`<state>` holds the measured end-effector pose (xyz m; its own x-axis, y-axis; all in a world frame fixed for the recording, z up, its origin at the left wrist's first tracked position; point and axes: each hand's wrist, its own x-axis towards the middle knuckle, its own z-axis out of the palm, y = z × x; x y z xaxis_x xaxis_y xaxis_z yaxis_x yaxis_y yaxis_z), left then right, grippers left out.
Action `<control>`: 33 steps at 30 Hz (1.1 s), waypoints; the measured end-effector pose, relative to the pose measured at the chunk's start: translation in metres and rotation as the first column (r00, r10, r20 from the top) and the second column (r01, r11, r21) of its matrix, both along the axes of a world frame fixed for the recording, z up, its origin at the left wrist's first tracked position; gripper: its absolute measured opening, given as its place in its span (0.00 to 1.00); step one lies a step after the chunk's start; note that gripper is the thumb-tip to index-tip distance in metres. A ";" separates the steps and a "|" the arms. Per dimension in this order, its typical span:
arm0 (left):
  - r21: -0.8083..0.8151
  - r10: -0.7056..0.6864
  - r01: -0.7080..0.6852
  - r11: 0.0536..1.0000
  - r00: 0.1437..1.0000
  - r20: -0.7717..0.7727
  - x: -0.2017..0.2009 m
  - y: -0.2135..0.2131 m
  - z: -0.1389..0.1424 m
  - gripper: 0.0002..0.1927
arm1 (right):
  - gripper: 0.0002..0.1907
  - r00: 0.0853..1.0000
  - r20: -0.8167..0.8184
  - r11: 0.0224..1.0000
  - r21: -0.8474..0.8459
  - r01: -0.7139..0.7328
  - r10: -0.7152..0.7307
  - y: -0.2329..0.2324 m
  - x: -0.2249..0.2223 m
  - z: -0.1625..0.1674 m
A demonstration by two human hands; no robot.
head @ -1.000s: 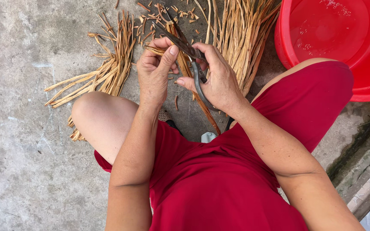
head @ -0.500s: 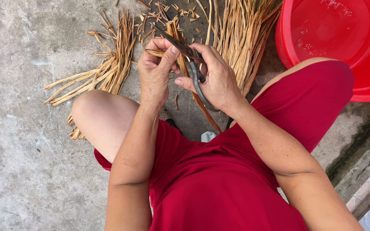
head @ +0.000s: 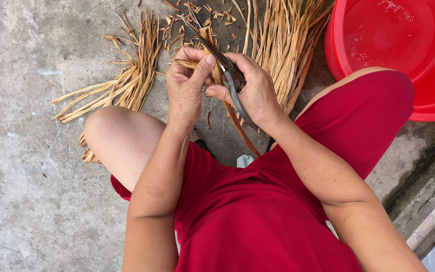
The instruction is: The person sits on the concrete ground and uses scissors to trim and split dried plant stems one at a time, cutting off thin side strips and discarding the trimmings onto the ground beside a pile of processed stems. A red plastic basin of water sits nearby.
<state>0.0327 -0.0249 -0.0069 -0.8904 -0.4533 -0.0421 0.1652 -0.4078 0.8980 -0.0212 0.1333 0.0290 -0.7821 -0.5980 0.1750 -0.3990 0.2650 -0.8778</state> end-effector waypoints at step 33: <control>-0.816 0.056 -0.428 0.389 0.895 -0.443 -0.008 0.013 0.022 0.12 | 0.11 0.935 0.331 0.737 -0.599 0.313 -0.128 0.086 -0.053 0.034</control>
<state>0.0247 -0.0123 0.0151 -0.6081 -0.2652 0.7483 0.4357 0.6765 0.5938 -0.0740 0.2188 0.0632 -0.9478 -0.2242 0.2266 -0.1431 -0.3360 -0.9309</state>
